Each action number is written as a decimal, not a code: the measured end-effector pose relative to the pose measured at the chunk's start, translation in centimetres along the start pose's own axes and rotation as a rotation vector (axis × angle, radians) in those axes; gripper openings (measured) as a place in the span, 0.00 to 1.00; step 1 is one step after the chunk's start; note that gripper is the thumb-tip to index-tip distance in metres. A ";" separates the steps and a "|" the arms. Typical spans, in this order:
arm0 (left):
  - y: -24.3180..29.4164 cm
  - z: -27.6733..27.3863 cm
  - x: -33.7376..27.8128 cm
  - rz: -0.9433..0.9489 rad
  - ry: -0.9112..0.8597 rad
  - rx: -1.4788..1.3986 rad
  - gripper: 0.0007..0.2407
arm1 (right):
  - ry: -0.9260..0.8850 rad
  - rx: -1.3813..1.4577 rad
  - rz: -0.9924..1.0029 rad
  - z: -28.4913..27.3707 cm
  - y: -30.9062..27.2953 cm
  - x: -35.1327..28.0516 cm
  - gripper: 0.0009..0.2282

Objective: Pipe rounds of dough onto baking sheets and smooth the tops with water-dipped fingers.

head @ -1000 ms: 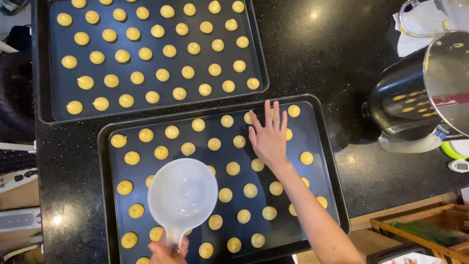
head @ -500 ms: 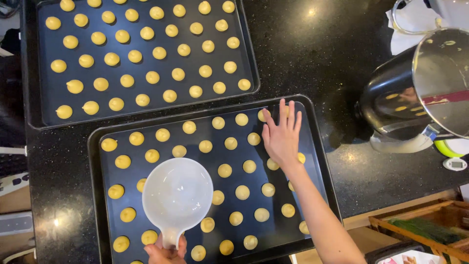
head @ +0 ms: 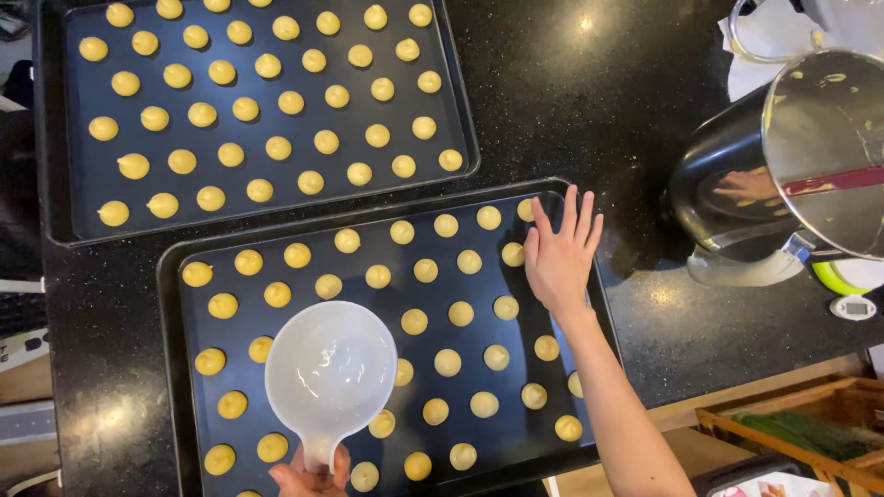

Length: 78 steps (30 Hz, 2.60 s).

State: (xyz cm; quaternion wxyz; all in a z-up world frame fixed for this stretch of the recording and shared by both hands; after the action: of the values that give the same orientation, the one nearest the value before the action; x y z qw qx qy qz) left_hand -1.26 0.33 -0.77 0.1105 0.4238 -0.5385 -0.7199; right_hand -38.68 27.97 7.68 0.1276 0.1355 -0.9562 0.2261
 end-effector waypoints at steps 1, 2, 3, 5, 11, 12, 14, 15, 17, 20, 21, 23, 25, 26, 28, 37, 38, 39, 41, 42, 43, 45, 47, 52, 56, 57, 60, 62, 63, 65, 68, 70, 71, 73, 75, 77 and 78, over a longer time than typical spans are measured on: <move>0.5 0.3 -0.1 0.011 0.030 0.007 0.52 | -0.027 -0.015 -0.017 0.3 0.0 -0.1 0.21; 1.6 0.7 -0.6 0.008 0.030 0.010 0.52 | -0.029 -0.015 -0.014 0.5 0.3 -0.4 0.21; 2.6 1.0 -0.9 -0.020 0.041 0.019 0.52 | -0.026 -0.017 -0.002 0.8 0.6 -0.4 0.21; 4.6 2.0 -1.7 -0.050 0.053 0.030 0.52 | -0.026 -0.018 0.010 0.9 0.9 -0.8 0.20; 5.1 2.4 -2.9 0.018 0.132 0.056 0.50 | 0.027 0.074 0.043 -1.6 -1.0 -3.4 0.21; 5.4 2.5 -3.0 0.051 0.162 0.062 0.48 | -0.007 0.087 0.040 -2.0 -1.9 -3.9 0.20; 6.2 3.1 -3.4 0.082 0.194 0.066 0.47 | -0.044 0.101 0.033 -2.2 -2.8 -4.8 0.20; 6.9 3.6 -3.7 0.111 0.234 0.097 0.45 | -0.077 0.087 0.019 -1.9 -2.9 -5.1 0.19; 7.7 4.0 -4.1 0.142 0.279 0.126 0.44 | -0.112 0.076 0.000 -1.2 -2.9 -5.5 0.19; 7.9 3.7 -4.6 0.137 0.270 0.083 0.41 | -0.101 0.091 0.007 -0.8 -3.0 -5.9 0.19; 7.8 3.6 -4.7 0.144 0.283 0.082 0.41 | -0.078 0.098 0.012 -1.0 -3.4 -6.0 0.19; 7.5 3.1 -4.8 0.154 0.302 0.079 0.41 | -0.056 0.110 0.012 -1.3 -4.6 -5.7 0.19; 6.6 2.2 -4.9 0.184 0.313 0.007 0.41 | -0.065 0.126 -0.063 -1.4 -6.4 -5.3 0.19; 7.5 2.3 -5.4 0.183 0.320 0.006 0.41 | -0.070 0.129 -0.068 -1.0 -7.0 -5.3 0.19; 9.3 2.8 -6.1 0.115 0.407 0.057 0.42 | -0.129 0.095 -0.163 0.0 -8.2 -4.9 0.19; 7.2 -2.8 -5.0 0.106 0.348 0.068 0.43 | -0.084 0.010 -0.078 2.0 -8.4 -6.6 0.21; 7.9 -2.7 -5.0 0.105 0.350 0.065 0.43 | -0.084 0.009 -0.082 1.9 -9.2 -6.5 0.21; 8.8 -2.8 -5.1 0.121 0.339 0.063 0.42 | -0.083 0.043 -0.084 1.9 -10.1 -6.6 0.21; 9.2 -3.5 -4.8 0.135 0.324 0.060 0.43 | -0.082 0.074 -0.083 2.1 -11.8 -6.7 0.22; 8.8 -4.2 -4.4 0.128 0.315 0.035 0.42 | -0.104 0.111 -0.099 2.4 -12.7 -6.8 0.21; 8.4 -4.8 -4.1 0.121 0.307 0.008 0.42 | -0.125 0.147 -0.116 2.8 -13.6 -6.7 0.21; 8.2 -5.8 -3.8 0.153 0.291 0.017 0.42 | -0.127 0.120 -0.104 3.6 -13.9 -7.1 0.20; 8.1 -6.8 -3.3 0.187 0.281 0.025 0.42 | -0.130 0.097 -0.096 4.4 -14.0 -7.4 0.20; 8.4 -8.6 -2.7 0.200 0.201 0.062 0.44 | -0.080 0.002 -0.033 3.9 -14.7 -7.9 0.19; 5.9 -9.8 -1.3 0.132 0.228 0.062 0.44 | 0.023 0.136 -0.027 -0.8 -20.1 -9.1 0.20; 5.9 -9.7 -1.2 0.112 0.254 0.076 0.42 | 0.031 0.726 0.038 -2.0 -22.3 -9.8 0.21; 6.9 -8.8 -1.4 0.125 0.249 0.149 0.39 | -0.172 1.201 -0.111 -5.5 -29.2 -11.7 0.25; 7.2 -8.2 -1.7 0.155 0.224 0.208 0.37 | -0.378 1.069 -0.320 -6.7 -32.4 -12.3 0.26; 7.0 -8.0 -1.7 0.158 0.187 0.221 0.36 | -0.415 0.777 -0.507 -6.7 -33.3 -12.3 0.24; 7.2 -7.3 -1.9 0.159 0.153 0.232 0.35 | -0.445 0.474 -0.684 -6.6 -33.9 -12.3 0.26; 7.0 -6.7 -2.5 0.071 0.189 0.193 0.33 | -0.521 0.474 -0.711 -6.8 -32.7 -11.4 0.26; 5.4 -7.2 -2.9 0.174 0.161 0.192 0.36 | -0.276 0.811 -0.519 -8.2 -31.2 -9.5 0.20; 6.0 -7.0 -3.0 0.168 0.171 0.188 0.36 | -0.288 0.814 -0.524 -6.3 -29.4 -9.0 0.20; 6.8 -7.0 -3.2 0.061 0.333 0.016 0.36 | -0.152 0.731 -0.012 -2.2 -24.8 -7.9 0.16; 3.1 -9.9 -2.8 0.050 0.389 -0.060 0.37 | -0.176 0.480 -0.114 1.2 -22.3 -6.5 0.16; 2.2 -11.7 -2.7 0.043 0.446 -0.135 0.38 | -0.193 0.231 -0.217 3.9 -20.4 -5.7 0.16; 3.2 -12.1 -2.9 0.106 0.481 -0.138 0.40 | -0.200 0.141 -0.251 4.9 -19.7 -5.7 0.16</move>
State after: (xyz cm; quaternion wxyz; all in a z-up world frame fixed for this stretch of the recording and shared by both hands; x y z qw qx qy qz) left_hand 8.46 -7.39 2.70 0.3018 0.5456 -0.4677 -0.6265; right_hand -28.07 9.90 9.53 0.0491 0.2845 -0.9214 0.2601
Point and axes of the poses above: each hand's wrist, its own x-axis towards the middle knuckle, its own z-axis out of the palm, y = z × x, the point moved 2 cm from there along x, towards the middle knuckle, and after that the axes turned 10 degrees about x, right-handed, at the moved point
